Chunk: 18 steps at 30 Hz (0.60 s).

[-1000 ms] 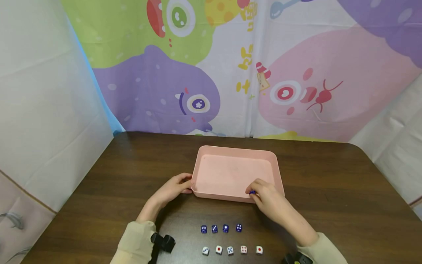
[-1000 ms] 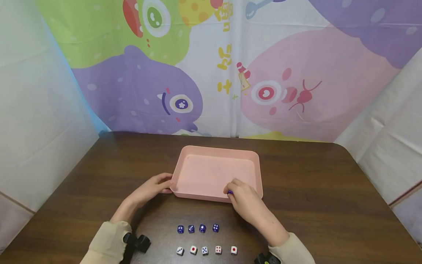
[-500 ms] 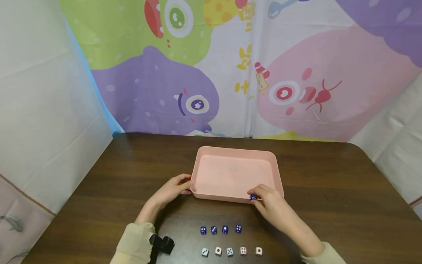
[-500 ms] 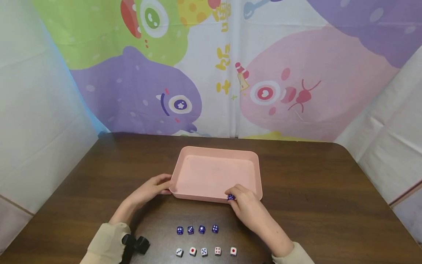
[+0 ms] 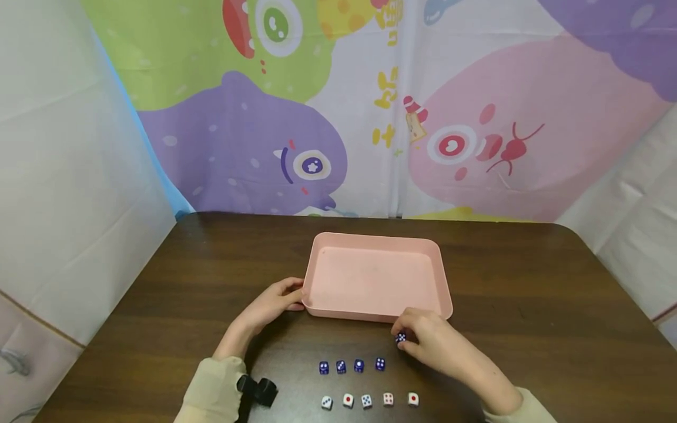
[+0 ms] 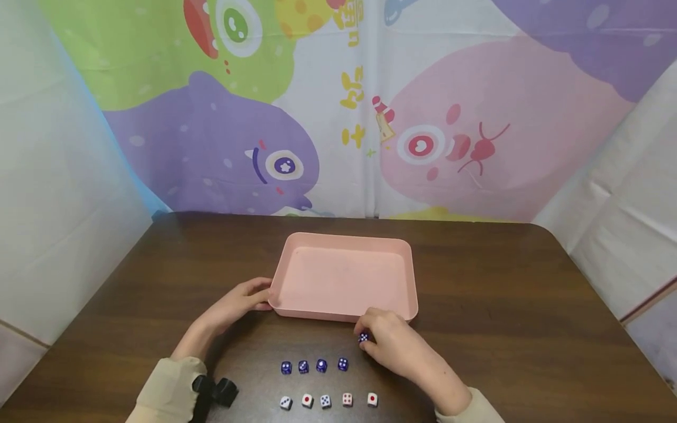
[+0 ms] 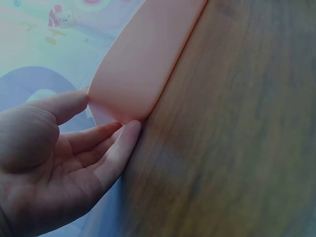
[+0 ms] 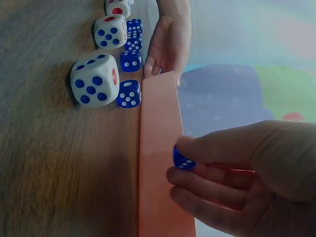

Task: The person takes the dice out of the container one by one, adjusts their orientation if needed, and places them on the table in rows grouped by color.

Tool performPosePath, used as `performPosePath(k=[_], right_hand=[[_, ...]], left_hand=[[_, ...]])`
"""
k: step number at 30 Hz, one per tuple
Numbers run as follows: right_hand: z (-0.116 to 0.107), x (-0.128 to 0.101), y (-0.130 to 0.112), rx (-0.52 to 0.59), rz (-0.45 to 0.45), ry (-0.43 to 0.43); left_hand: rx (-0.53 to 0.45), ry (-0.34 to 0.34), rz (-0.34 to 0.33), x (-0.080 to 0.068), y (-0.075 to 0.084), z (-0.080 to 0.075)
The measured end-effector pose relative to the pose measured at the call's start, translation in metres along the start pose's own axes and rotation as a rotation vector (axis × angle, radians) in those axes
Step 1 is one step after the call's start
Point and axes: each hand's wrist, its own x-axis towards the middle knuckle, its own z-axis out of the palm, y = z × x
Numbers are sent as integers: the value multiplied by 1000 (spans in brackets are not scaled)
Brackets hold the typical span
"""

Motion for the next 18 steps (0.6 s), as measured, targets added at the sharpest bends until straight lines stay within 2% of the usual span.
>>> performPosePath(k=[6,18], right_hand=[[1,-3,0,12,-18,-84],[5,-5,0,-48,-55,-193]], left_hand=[[6,1,-11,0,1,0],[-12,21,-21,0,2,1]])
